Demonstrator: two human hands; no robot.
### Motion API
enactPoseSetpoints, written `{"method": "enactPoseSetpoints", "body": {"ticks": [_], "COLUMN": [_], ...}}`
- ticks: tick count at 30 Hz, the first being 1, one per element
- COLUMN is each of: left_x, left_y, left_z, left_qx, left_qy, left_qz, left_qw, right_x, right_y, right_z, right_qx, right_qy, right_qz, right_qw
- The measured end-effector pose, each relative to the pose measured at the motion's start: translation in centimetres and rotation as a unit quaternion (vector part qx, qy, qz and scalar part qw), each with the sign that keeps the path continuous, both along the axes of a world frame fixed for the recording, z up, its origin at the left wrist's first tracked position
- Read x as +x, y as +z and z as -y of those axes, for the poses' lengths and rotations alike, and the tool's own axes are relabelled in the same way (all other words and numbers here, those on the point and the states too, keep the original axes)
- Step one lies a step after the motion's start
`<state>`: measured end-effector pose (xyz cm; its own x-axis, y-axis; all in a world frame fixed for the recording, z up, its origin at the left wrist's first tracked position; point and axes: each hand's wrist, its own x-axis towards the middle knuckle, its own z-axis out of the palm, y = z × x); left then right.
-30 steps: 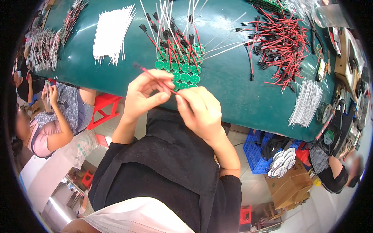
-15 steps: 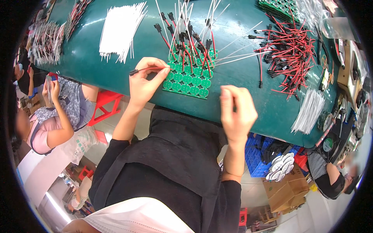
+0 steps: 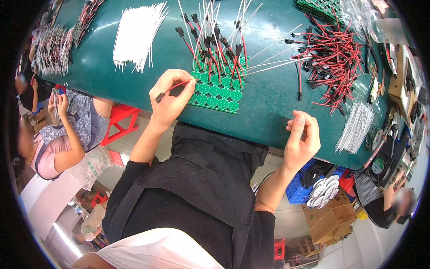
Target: Manually inserting wires and components into a printed circuit board on an assembly line.
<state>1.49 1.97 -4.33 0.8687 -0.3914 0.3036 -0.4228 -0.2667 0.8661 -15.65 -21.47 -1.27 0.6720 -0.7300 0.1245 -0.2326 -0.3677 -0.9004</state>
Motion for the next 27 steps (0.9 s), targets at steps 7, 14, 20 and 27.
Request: {"method": "enactPoseSetpoints", "body": {"ticks": [7,14,20,27], "left_x": [0.3,1.0,1.7,2.7], "left_y": [1.0,1.7,1.8,2.5], "left_z": [-0.1,-0.1,-0.4,-0.5], "left_qx": [0.072,0.046,0.044,0.112], "left_qy": [-0.033,-0.042,-0.072,-0.121], "left_qz": [-0.001,-0.084,-0.113,-0.062], "left_qw": [0.997,0.995,0.99,0.984], "right_x": [-2.9,-6.7,-7.1,-7.1], "right_y": [1.2,1.3,1.1,0.6], "right_z": [5.2,9.2,9.5,9.5], "right_qx": [-0.097,-0.125,-0.122,-0.121], "right_qy": [-0.161,-0.206,-0.218,-0.203], "right_qz": [-0.04,-0.028,-0.036,-0.03], "right_qw": [0.981,0.97,0.968,0.971]}}
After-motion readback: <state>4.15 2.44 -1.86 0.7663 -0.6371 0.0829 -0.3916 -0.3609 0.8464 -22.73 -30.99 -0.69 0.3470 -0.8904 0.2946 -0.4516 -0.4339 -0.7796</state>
